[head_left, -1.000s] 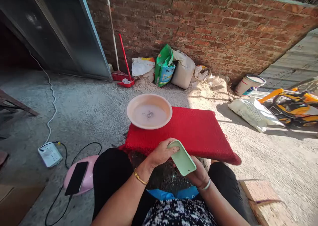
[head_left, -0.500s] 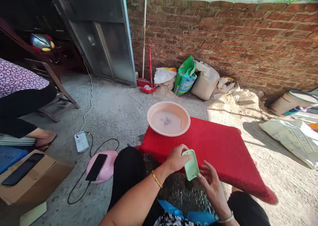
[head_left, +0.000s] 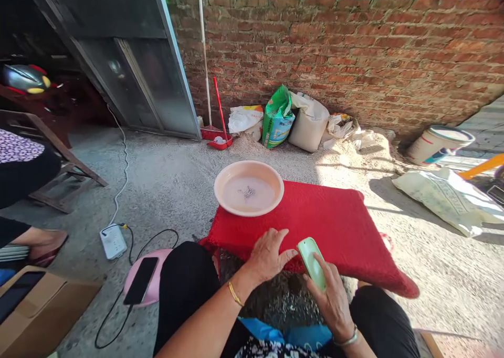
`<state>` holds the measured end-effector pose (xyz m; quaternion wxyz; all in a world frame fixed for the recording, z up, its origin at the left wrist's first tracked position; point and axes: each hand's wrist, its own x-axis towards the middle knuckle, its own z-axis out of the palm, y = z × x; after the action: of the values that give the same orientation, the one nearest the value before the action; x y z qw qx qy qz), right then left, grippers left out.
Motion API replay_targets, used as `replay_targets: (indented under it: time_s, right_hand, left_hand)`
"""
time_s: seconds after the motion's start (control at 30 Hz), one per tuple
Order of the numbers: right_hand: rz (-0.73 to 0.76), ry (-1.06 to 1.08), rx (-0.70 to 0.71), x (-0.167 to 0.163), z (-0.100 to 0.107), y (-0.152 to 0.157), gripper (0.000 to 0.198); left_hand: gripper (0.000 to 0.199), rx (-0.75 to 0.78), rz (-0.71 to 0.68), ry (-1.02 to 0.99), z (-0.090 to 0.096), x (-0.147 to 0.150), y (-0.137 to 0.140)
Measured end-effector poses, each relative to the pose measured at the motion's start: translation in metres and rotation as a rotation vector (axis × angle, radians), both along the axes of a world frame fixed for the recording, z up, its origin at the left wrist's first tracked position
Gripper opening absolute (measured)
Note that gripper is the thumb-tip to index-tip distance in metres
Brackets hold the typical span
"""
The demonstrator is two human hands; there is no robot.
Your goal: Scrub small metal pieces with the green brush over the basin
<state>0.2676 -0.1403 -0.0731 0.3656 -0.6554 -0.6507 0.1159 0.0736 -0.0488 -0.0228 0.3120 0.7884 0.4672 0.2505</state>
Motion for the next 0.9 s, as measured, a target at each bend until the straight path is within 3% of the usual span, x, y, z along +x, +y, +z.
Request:
replay_targets:
  time_s: [0.07,0.13,0.33,0.43,0.53,0.7,0.8,0.9]
  right_hand:
    - [-0.068,-0.002,0.006,0.005,0.004,0.007,0.053]
    - [-0.098,-0.027,-0.006,0.003,0.007,0.013,0.053]
    - [0.003,-0.21,-0.07,-0.027,0.011,0.025,0.047]
    - [-0.022,-0.257,-0.084,-0.023,0.006,0.027,0.047]
    - [-0.128,-0.254,-0.103,0.009,0.001,0.02,0.045]
    - [-0.449,-0.151,-0.118,0.098,-0.005,-0.008,0.046]
    - [-0.647,0.017,-0.114,0.143,-0.007,-0.026,0.053]
    - [-0.77,0.257,-0.044,0.166,-0.011,-0.034,0.057]
  left_hand:
    - [0.047,0.183,0.128,0.226,0.003,-0.013,0.011]
    - [0.043,0.245,0.191,0.375,-0.002,-0.021,0.02]
    - [0.04,0.416,0.104,0.502,-0.036,-0.026,0.031]
    - [0.042,0.429,0.092,0.531,-0.048,-0.027,0.035]
    - [0.042,0.439,0.138,0.535,-0.053,-0.026,0.037]
    - [0.041,0.447,0.328,0.457,-0.053,-0.022,0.042]
    - [0.04,0.436,0.455,0.446,-0.053,-0.017,0.045]
    - [0.041,0.453,0.463,0.573,-0.054,-0.012,0.044]
